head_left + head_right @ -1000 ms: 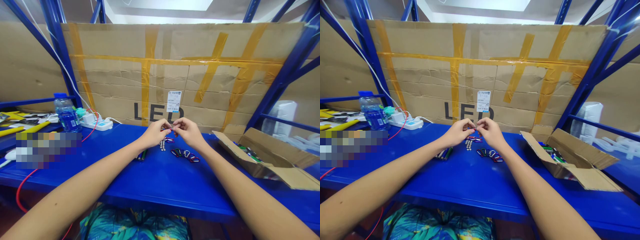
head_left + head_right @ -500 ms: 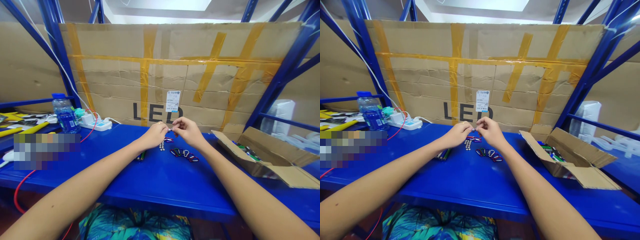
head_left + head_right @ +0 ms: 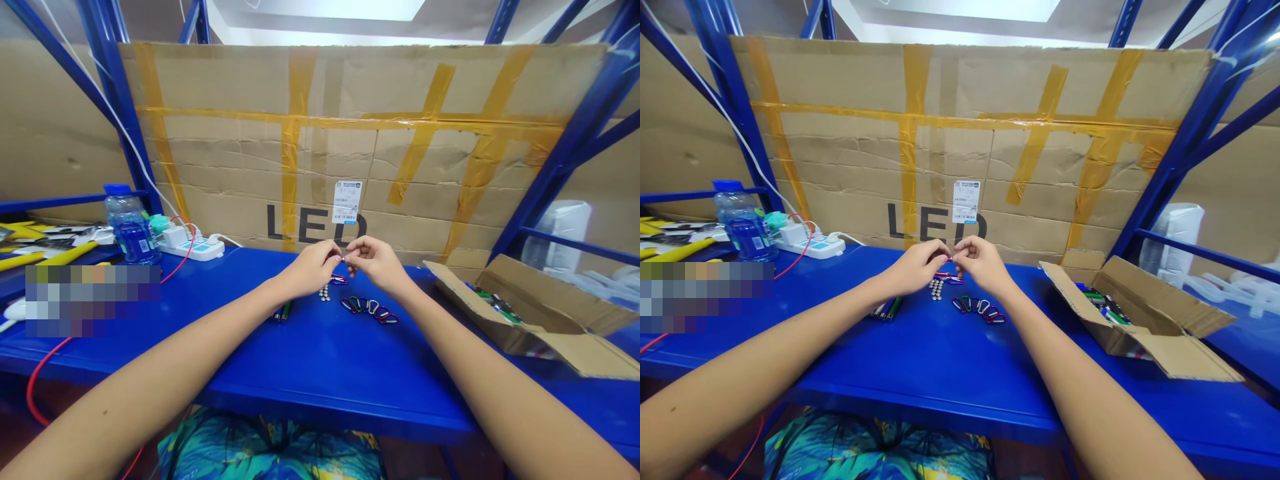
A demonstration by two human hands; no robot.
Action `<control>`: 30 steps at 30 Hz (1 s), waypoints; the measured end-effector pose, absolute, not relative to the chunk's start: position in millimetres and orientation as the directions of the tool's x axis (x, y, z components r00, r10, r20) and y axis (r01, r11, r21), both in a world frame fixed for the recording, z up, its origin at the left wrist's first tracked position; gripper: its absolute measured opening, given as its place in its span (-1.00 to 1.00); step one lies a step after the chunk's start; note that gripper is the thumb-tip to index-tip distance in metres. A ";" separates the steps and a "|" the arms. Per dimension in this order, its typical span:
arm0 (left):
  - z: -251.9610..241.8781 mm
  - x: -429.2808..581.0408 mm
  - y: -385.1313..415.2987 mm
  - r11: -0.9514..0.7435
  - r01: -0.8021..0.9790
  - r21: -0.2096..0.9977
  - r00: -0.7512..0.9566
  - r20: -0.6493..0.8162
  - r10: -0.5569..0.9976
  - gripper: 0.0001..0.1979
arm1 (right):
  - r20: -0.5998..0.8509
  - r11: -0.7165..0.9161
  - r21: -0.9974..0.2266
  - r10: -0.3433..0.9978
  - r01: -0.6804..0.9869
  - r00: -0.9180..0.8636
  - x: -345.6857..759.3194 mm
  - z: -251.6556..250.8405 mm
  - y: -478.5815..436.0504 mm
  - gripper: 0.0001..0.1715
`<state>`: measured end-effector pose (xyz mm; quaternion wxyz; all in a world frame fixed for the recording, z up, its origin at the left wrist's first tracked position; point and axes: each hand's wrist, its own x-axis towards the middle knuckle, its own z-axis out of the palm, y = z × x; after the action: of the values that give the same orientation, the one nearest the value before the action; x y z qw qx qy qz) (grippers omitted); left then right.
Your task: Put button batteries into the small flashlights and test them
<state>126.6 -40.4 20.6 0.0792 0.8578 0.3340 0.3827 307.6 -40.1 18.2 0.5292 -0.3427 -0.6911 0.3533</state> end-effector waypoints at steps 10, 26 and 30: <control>19.3 119.5 -40.6 -0.762 0.585 0.276 0.552 0.554 0.624 -0.91 | 0.449 0.477 -0.872 0.868 0.106 -0.213 305.1 18.1 -42.5 -0.64; 19.3 123.5 -37.5 -0.767 0.601 0.226 0.570 0.552 0.609 -0.82 | 0.400 0.424 -0.900 0.895 0.099 -0.200 302.5 16.3 -42.0 -0.66; 17.6 120.8 -43.2 -0.762 0.586 0.274 0.564 0.537 0.627 -0.97 | 0.368 0.392 -0.916 0.906 0.087 -0.208 301.5 16.9 -44.4 -0.65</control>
<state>120.8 -43.2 17.6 0.0319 0.8838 0.3432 0.3164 301.5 -44.4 16.9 0.5057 -0.3742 -0.6635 0.4049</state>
